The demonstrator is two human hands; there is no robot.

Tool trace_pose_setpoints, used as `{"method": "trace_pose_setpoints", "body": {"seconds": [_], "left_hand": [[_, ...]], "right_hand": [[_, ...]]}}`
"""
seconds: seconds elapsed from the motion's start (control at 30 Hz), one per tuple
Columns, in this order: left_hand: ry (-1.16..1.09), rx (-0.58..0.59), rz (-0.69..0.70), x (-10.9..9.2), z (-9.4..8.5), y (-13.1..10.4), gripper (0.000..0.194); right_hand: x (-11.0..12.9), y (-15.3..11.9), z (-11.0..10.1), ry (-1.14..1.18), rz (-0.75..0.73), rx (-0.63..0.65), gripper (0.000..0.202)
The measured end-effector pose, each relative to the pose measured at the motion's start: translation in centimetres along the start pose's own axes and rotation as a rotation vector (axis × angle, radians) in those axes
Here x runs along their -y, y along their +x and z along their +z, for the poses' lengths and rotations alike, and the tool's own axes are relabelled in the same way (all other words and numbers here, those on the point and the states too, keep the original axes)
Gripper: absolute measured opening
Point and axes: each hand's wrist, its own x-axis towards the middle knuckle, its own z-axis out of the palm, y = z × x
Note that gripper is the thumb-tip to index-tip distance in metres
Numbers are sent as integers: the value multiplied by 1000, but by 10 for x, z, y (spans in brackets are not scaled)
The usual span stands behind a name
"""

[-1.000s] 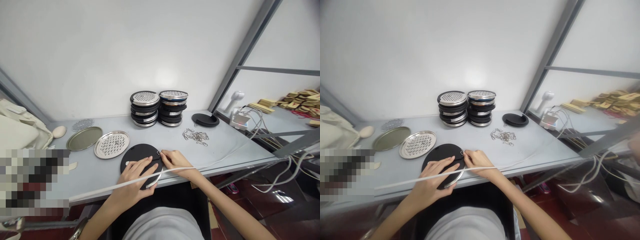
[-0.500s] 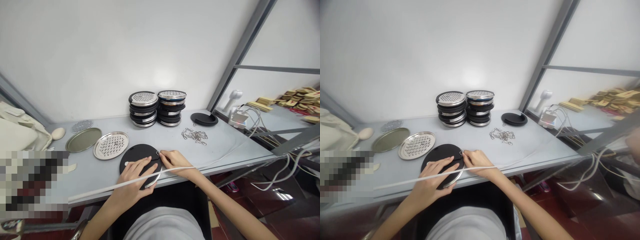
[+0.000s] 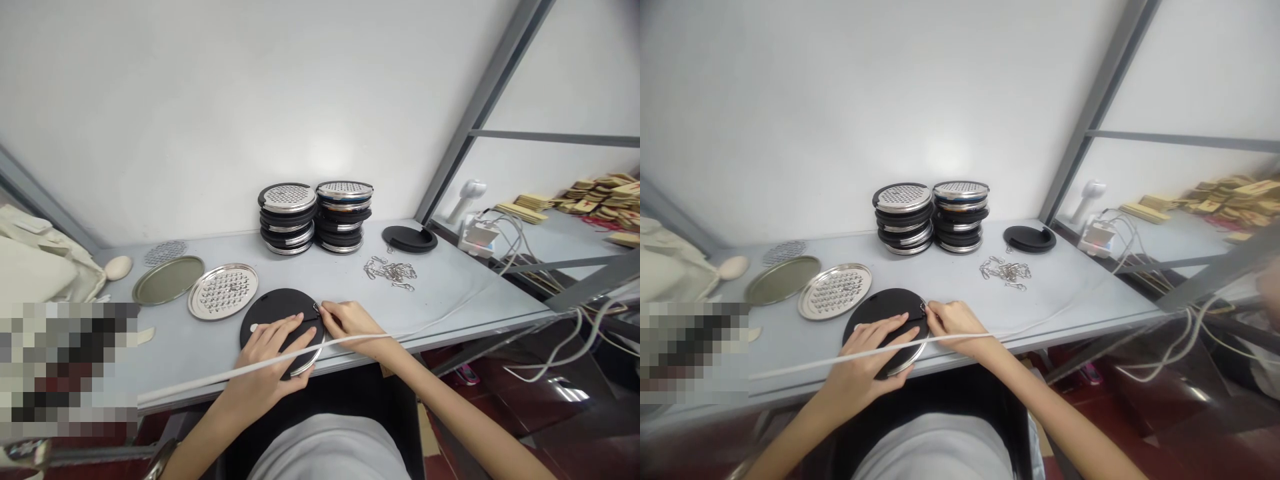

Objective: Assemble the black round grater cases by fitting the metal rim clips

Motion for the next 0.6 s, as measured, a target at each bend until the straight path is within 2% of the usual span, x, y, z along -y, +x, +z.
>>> {"method": "trace_pose_setpoints", "body": {"seconds": [0.6], "left_hand": [[11,-1,2,0,0,0,45]], "right_hand": [[-2,-2,2,1,8,5,31]]}}
